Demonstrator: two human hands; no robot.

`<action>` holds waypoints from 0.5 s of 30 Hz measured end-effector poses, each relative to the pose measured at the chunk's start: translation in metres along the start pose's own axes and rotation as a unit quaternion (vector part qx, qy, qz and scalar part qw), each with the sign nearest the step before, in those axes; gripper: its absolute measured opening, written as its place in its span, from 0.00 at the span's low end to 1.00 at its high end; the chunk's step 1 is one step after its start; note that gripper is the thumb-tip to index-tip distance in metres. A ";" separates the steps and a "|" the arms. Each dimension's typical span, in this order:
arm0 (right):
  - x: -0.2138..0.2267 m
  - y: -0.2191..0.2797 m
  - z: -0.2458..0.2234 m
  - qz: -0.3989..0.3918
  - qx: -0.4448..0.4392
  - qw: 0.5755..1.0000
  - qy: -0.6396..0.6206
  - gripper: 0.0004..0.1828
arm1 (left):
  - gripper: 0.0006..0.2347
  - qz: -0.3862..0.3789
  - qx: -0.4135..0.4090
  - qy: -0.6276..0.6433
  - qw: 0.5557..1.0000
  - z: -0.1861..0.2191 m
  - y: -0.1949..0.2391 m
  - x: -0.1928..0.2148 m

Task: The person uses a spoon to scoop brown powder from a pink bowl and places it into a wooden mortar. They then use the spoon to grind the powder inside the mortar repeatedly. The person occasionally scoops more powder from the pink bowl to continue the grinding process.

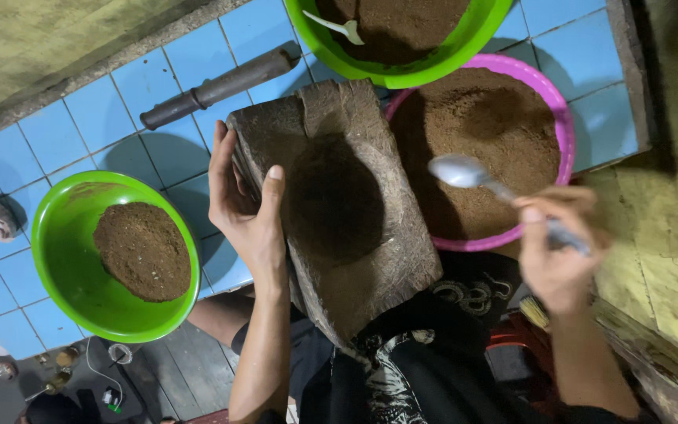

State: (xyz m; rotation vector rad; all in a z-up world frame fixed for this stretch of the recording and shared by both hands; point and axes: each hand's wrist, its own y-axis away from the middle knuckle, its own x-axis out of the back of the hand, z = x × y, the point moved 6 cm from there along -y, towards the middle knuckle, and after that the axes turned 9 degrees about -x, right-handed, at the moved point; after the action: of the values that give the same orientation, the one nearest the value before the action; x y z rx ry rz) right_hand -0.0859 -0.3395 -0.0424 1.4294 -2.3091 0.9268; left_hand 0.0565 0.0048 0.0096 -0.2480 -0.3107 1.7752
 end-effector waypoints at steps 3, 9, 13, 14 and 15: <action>-0.039 -0.005 -0.041 -0.080 -0.060 0.994 -0.043 0.02 | 0.25 -0.002 -0.013 -0.037 0.999 -0.005 -0.002 0.003; -0.112 -0.030 -0.099 -0.236 0.000 0.971 0.045 0.07 | 0.25 -0.003 -0.012 -0.034 0.999 -0.008 -0.002 0.006; -0.136 -0.038 -0.116 -0.302 -0.040 0.952 0.010 0.09 | 0.25 0.003 -0.014 -0.032 0.999 -0.006 -0.003 0.007; -0.143 -0.032 -0.107 -0.285 -0.048 0.957 0.019 0.08 | 0.25 0.004 -0.011 -0.029 1.000 -0.006 -0.003 0.007; -0.151 -0.026 -0.098 -0.268 -0.056 0.961 0.028 0.08 | 0.25 0.005 -0.008 -0.027 1.000 -0.005 -0.003 0.006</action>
State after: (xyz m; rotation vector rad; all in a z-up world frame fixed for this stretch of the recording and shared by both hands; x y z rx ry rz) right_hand -0.0014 -0.1788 -0.0390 1.8133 -1.7506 0.6490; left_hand 0.0592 0.0119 0.0053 -0.2143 -0.3633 1.7925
